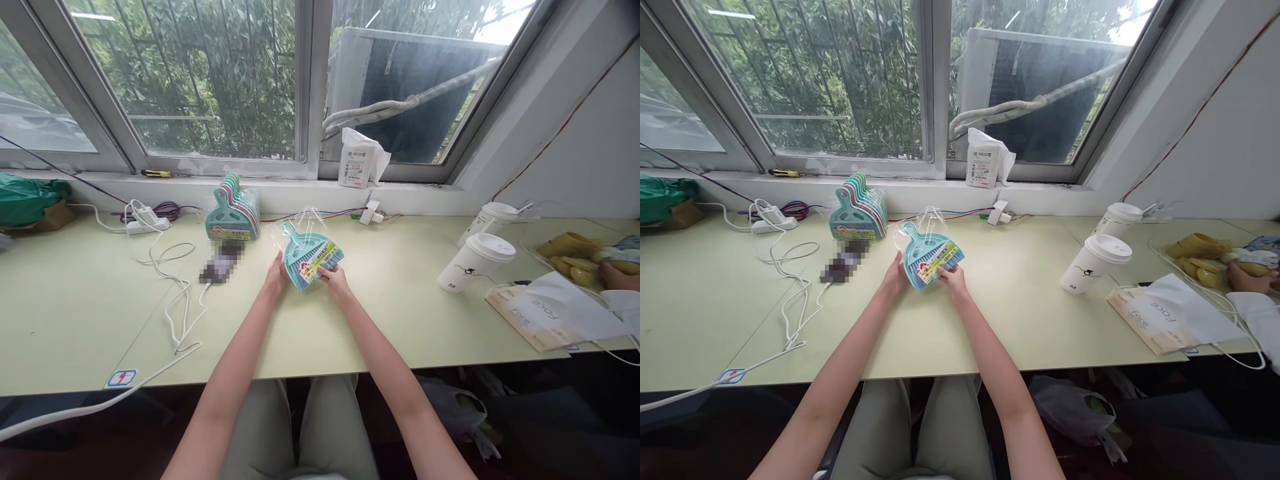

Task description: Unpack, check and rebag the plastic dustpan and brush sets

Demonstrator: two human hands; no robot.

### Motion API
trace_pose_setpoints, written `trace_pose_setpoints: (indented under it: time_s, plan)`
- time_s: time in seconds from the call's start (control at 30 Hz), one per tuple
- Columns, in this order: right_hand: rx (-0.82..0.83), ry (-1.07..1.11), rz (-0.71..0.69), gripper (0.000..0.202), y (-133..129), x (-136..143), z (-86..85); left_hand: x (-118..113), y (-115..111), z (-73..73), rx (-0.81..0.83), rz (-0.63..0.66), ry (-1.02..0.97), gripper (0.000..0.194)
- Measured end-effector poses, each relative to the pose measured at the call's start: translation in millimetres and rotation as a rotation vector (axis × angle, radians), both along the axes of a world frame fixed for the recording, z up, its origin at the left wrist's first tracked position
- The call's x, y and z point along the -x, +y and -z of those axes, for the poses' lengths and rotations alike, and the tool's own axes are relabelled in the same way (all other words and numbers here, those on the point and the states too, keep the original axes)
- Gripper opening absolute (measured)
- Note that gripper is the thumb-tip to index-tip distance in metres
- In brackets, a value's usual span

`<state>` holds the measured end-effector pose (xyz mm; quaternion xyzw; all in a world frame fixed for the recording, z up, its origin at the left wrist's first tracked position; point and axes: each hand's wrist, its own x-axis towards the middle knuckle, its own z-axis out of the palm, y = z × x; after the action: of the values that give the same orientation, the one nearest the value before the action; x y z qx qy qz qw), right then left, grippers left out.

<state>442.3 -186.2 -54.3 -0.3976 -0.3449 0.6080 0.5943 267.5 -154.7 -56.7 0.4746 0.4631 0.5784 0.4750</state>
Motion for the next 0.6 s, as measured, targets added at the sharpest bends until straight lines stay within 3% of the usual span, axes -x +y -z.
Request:
trace_pose_setpoints:
  time_s: [0.1,0.3,0.43,0.6]
  plan:
    - [-0.008,0.031,0.067,0.040,0.6,2.2,2.1,-8.2,-7.4,-4.7,0.122,0.241,-0.196,0.047]
    - [0.005,0.054,0.263,0.039,5.5,3.1,8.4,-29.5,-19.3,-10.4,0.164,0.401,-0.280,0.049]
    - [-0.014,0.037,0.233,0.039,6.5,8.0,8.6,-32.2,-10.4,2.3,0.133,0.234,-0.227,0.055]
    - [0.010,0.102,0.145,0.037,4.8,13.2,4.1,-33.1,-2.5,16.6,0.045,-0.005,-0.174,0.041]
